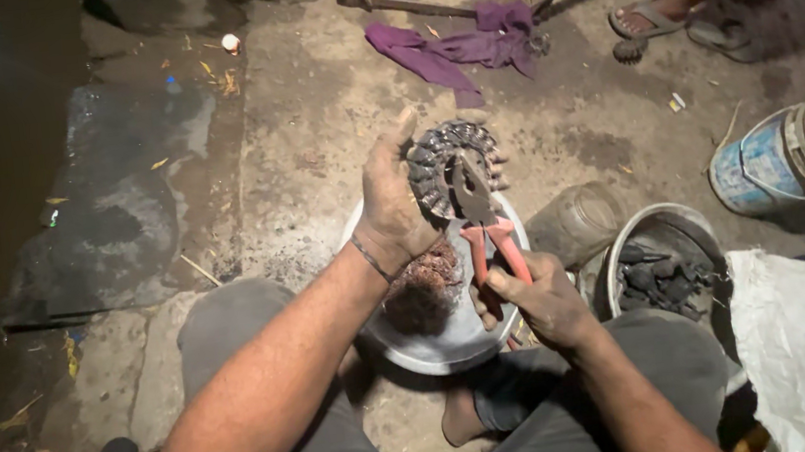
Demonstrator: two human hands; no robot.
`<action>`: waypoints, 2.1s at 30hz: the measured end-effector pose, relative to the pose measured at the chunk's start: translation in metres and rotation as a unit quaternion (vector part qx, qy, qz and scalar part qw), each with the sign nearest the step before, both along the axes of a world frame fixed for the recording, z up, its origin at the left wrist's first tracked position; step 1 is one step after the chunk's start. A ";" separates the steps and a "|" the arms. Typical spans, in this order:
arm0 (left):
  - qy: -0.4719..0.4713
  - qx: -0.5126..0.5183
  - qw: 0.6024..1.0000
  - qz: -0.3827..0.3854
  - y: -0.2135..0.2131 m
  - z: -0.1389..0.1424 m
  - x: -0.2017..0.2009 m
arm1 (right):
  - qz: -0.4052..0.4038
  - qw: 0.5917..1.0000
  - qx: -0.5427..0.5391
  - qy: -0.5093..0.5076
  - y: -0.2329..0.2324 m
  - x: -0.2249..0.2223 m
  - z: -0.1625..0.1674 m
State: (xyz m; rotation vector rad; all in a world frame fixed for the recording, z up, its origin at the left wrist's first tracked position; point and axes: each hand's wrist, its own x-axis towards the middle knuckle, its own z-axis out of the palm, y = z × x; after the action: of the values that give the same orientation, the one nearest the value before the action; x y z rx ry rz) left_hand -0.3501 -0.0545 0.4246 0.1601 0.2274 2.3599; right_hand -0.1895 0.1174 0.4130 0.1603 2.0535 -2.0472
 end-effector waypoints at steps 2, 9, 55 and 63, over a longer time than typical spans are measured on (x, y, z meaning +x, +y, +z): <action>-0.019 -0.013 1.000 0.016 0.003 -0.005 -0.001 | 0.003 1.000 0.005 0.020 0.003 -0.003 -0.005; 0.119 -0.139 0.983 0.026 0.002 -0.017 -0.004 | -0.111 0.972 -0.200 0.047 0.019 0.000 0.002; 0.116 -0.345 0.923 0.124 0.031 -0.014 0.043 | -0.198 0.916 0.275 0.214 0.045 0.009 0.001; 0.102 -0.312 0.930 0.167 0.028 -0.012 0.034 | -0.104 0.930 0.296 0.191 0.038 0.014 -0.008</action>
State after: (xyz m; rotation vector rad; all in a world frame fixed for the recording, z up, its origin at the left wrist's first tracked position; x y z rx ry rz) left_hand -0.3160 -0.0269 0.4123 0.0567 1.1684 2.4691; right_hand -0.1751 0.1553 0.4046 0.0871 2.9732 -1.5805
